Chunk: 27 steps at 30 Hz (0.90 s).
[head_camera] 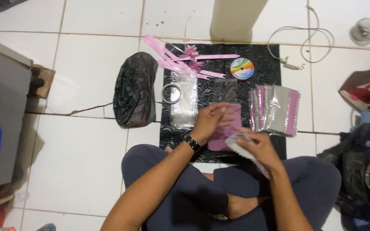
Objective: The person sits on the floor and folds several small, rectangular pieces of fabric in pink, gray, and green colors. They handle the fabric pieces one by one, folding them neatly and stacking them on a black mat placed on the floor.
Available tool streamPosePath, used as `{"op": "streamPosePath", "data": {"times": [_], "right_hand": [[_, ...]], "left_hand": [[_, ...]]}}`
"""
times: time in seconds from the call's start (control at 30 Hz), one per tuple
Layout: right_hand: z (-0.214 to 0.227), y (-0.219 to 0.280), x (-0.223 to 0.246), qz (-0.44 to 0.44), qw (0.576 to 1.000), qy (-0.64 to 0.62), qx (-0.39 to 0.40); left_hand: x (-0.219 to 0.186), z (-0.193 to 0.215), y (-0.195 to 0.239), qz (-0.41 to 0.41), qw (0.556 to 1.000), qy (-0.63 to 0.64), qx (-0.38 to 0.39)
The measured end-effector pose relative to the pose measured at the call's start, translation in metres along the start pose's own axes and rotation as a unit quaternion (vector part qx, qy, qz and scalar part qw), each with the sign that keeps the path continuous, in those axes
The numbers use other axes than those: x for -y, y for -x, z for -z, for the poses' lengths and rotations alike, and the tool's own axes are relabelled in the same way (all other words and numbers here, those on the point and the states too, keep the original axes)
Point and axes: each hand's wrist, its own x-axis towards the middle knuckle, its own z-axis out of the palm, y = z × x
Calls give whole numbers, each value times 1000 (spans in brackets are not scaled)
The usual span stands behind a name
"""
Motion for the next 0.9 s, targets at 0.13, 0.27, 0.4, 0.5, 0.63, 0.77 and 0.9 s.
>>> {"op": "streamPosePath", "data": {"times": [0.13,0.27,0.4,0.5,0.63,0.77,0.9], "right_hand": [[-41,-17,-5,-101,995,13,3],[-71,-50,-11,-118,993,12,9],[-95,-86,-39,-109,990,88,34],[-111,-110,-73,-140,985,100,20],[-117,-127,-93,-154,981,113,16],[-117,-126,-83,-157,979,129,26],[-118,-132,-81,-137,979,145,51]], "left_hand": [[-12,36,-25,21,1000,-13,17],[-25,91,-86,-35,995,-66,-71],[-48,158,-138,-109,974,28,-195],[-27,205,-133,-91,856,-447,-244],[29,221,-160,34,799,-590,-115],[53,217,-181,3,724,-684,-93],[56,211,-194,9,663,-746,-68]]}}
